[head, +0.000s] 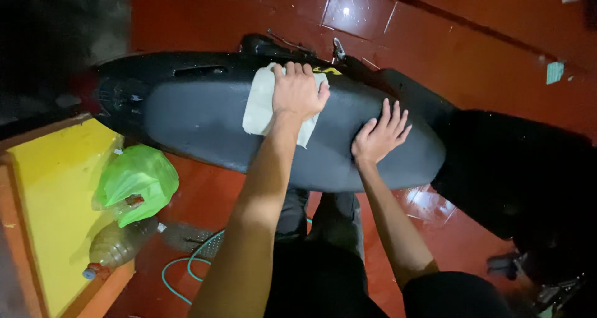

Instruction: The person wipes the seat of a black motorcycle with a white cloth. They clean the top surface, the rear section, and the sides of the seat, moving around the vehicle to reach different areas.

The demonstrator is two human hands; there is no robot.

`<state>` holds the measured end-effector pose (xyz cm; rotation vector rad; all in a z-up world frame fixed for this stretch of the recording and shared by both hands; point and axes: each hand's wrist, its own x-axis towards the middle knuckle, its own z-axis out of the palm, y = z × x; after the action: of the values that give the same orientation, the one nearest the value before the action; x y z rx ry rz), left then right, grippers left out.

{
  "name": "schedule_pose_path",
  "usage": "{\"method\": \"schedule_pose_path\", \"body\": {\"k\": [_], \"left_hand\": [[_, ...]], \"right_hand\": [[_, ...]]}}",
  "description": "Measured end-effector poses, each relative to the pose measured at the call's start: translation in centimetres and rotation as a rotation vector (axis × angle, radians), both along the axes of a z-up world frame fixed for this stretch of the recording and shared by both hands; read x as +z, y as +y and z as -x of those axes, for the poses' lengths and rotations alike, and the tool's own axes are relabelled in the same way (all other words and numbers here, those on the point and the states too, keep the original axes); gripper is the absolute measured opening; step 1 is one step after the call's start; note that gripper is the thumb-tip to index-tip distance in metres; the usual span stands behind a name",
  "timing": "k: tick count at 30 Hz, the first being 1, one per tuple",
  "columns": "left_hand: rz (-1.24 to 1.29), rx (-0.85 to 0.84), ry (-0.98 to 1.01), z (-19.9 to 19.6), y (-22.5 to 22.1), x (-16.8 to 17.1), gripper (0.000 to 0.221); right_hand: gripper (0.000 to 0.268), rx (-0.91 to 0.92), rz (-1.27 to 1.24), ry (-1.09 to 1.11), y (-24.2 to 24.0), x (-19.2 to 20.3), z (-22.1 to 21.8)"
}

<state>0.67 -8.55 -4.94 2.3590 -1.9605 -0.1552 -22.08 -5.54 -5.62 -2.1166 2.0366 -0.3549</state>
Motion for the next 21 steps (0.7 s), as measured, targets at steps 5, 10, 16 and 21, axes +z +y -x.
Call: {"method": "schedule_pose_path", "body": {"k": [5,10,16,21], "left_hand": [[0.036,0.053,-0.005,0.3,-0.2,-0.5,0.055],[0.051,0.082,-0.001,0.4,-0.5,-0.3,0.052],[-0.001,0.139,0.040,0.6,-0.9,0.5,0.049],[-0.057,0.176,0.131,1.0,-1.1,-0.2,0.053]], "right_hand": [[0.057,-0.013,0.044,0.021,0.2,0.1,-0.3],[0.058,0.004,0.041,0.043,0.2,-0.1,0.1],[0.058,0.007,0.040,0.062,0.2,-0.3,-0.1],[0.061,0.010,0.062,0.109,0.3,-1.2,0.7]]}}
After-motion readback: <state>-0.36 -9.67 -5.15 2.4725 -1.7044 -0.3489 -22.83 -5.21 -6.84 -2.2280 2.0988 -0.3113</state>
